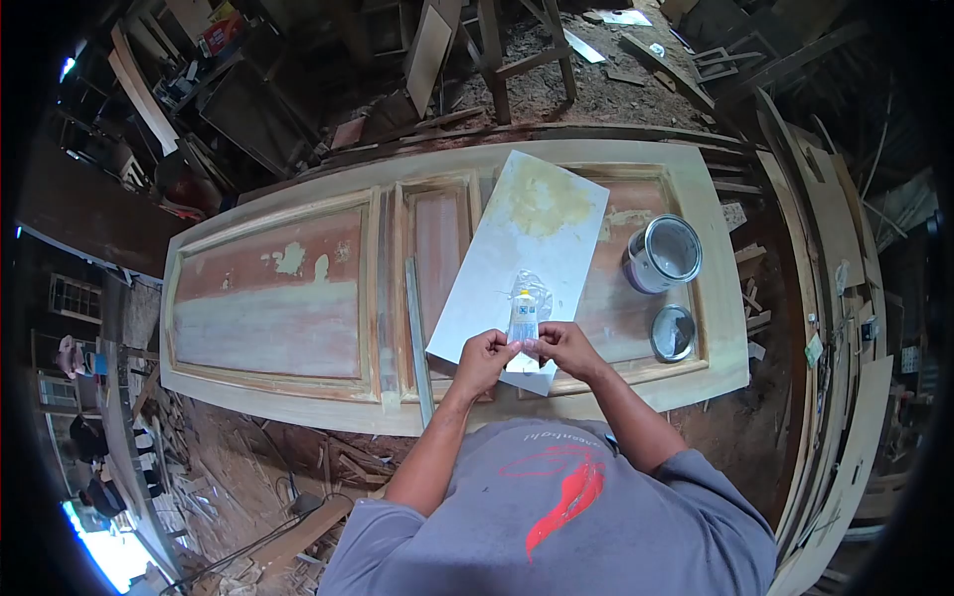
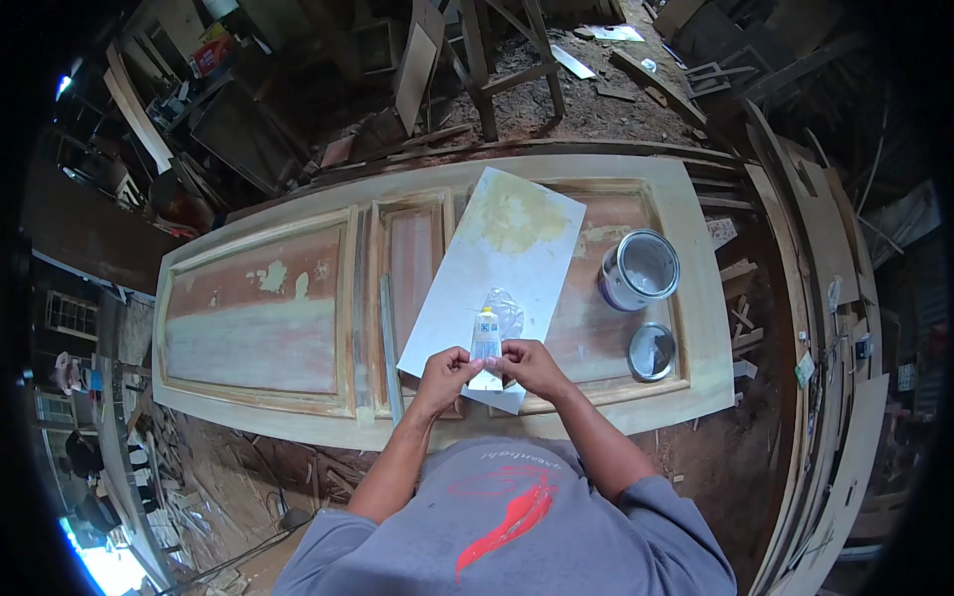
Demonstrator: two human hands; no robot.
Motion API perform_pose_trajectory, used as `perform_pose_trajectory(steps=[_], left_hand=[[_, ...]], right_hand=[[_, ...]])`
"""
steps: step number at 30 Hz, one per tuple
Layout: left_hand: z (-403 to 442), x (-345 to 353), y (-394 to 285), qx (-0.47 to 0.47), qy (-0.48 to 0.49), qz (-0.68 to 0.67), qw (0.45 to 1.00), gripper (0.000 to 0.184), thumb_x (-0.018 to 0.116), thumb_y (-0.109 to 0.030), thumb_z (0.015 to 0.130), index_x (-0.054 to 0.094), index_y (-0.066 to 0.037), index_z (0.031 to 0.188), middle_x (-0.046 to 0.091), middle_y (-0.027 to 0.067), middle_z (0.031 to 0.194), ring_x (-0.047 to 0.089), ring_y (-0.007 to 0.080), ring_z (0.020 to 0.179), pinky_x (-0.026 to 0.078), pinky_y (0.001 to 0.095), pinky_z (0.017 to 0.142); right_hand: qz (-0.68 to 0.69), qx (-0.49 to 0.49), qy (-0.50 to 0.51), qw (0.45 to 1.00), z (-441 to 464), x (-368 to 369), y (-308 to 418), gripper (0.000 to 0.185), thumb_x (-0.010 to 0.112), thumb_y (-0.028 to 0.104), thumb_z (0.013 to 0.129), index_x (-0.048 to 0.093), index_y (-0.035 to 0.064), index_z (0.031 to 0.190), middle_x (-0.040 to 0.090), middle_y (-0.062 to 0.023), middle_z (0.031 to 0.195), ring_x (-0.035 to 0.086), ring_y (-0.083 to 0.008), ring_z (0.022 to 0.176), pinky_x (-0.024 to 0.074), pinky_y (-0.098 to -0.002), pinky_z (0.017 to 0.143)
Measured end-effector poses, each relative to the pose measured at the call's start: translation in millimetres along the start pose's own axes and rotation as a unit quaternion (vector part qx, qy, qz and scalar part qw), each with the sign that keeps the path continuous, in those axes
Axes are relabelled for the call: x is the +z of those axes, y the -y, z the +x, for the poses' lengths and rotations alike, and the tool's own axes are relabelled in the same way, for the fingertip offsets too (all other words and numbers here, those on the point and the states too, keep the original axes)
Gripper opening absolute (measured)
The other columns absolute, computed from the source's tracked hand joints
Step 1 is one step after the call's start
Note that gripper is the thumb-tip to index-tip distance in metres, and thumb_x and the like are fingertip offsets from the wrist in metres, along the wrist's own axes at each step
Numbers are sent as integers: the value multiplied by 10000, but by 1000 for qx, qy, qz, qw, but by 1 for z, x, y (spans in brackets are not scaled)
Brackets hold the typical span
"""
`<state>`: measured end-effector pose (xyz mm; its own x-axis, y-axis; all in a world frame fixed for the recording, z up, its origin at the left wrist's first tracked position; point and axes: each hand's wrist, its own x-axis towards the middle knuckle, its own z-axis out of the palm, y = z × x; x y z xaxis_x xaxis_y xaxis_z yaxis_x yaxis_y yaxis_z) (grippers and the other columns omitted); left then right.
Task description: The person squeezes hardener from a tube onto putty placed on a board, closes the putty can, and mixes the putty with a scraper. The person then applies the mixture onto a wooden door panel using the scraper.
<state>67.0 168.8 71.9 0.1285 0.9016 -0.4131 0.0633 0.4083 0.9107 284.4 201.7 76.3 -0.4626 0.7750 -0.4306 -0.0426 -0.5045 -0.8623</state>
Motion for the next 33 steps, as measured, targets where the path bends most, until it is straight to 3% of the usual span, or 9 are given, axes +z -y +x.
perform_pose_trajectory(steps=[4,10,13,16,19,22,25,30,33], left_hand=[[1,8,-10,0,-17,-91,996,181,743,-178,1011,700,-2,1004,691,-7,880,609,44,824,491,227,714],[9,2,3,12,-37,-12,999,173,739,-183,1018,701,-17,985,667,-25,845,570,36,770,471,222,685],[10,-1,7,14,-19,-10,1000,189,733,-190,1021,701,-17,952,663,-34,822,560,36,750,466,227,673],[14,-9,14,-6,19,-11,1000,241,709,-248,1042,698,-9,1066,693,2,913,614,57,805,507,246,703],[16,9,7,-3,-14,-138,990,362,671,-309,1066,660,5,1246,717,27,957,664,85,827,547,267,720],[19,11,4,-66,51,-236,968,442,601,-345,1103,592,12,1363,722,49,1060,697,114,921,581,287,793],[26,4,22,-73,80,-226,968,492,577,-354,1107,542,15,1429,712,112,1181,718,177,1014,616,342,864],[24,-4,18,-82,36,-172,981,464,566,-348,1109,559,44,1357,727,171,1167,747,211,987,635,348,841],[26,-16,8,-103,44,-98,989,390,552,-282,1119,553,58,1310,732,184,1144,763,228,935,645,342,792]], right_hand=[[-29,-15,-2,999,8,-2,-11,253,774,231,994,734,-13,1051,674,15,792,588,-56,685,493,-251,614],[-29,-14,23,999,14,0,-15,237,765,214,999,708,-14,1038,688,-4,795,626,-66,701,525,-263,629],[24,-44,-31,998,14,0,-10,225,751,179,1006,689,-22,1088,705,-17,814,634,-66,706,540,-264,647],[36,-46,-4,998,17,-3,-15,210,746,158,1008,678,-18,1098,711,-21,820,638,-64,715,542,-258,663],[25,-41,10,999,19,2,-17,208,758,161,999,680,-15,1077,709,-15,819,633,-60,718,539,-257,667],[25,-44,0,999,21,8,-29,206,771,164,989,681,-12,1045,705,-12,808,628,-59,712,539,-260,663],[-8,-33,-18,999,20,10,-32,211,782,170,978,682,-13,1007,713,-27,801,645,-70,706,551,-268,649],[-64,-13,-70,995,9,-17,-47,268,807,207,948,690,-34,943,749,-83,792,704,-107,695,589,-283,631],[-160,82,-114,977,-1,-31,-48,269,802,208,961,689,-35,962,740,-84,803,708,-123,704,598,-289,656]])
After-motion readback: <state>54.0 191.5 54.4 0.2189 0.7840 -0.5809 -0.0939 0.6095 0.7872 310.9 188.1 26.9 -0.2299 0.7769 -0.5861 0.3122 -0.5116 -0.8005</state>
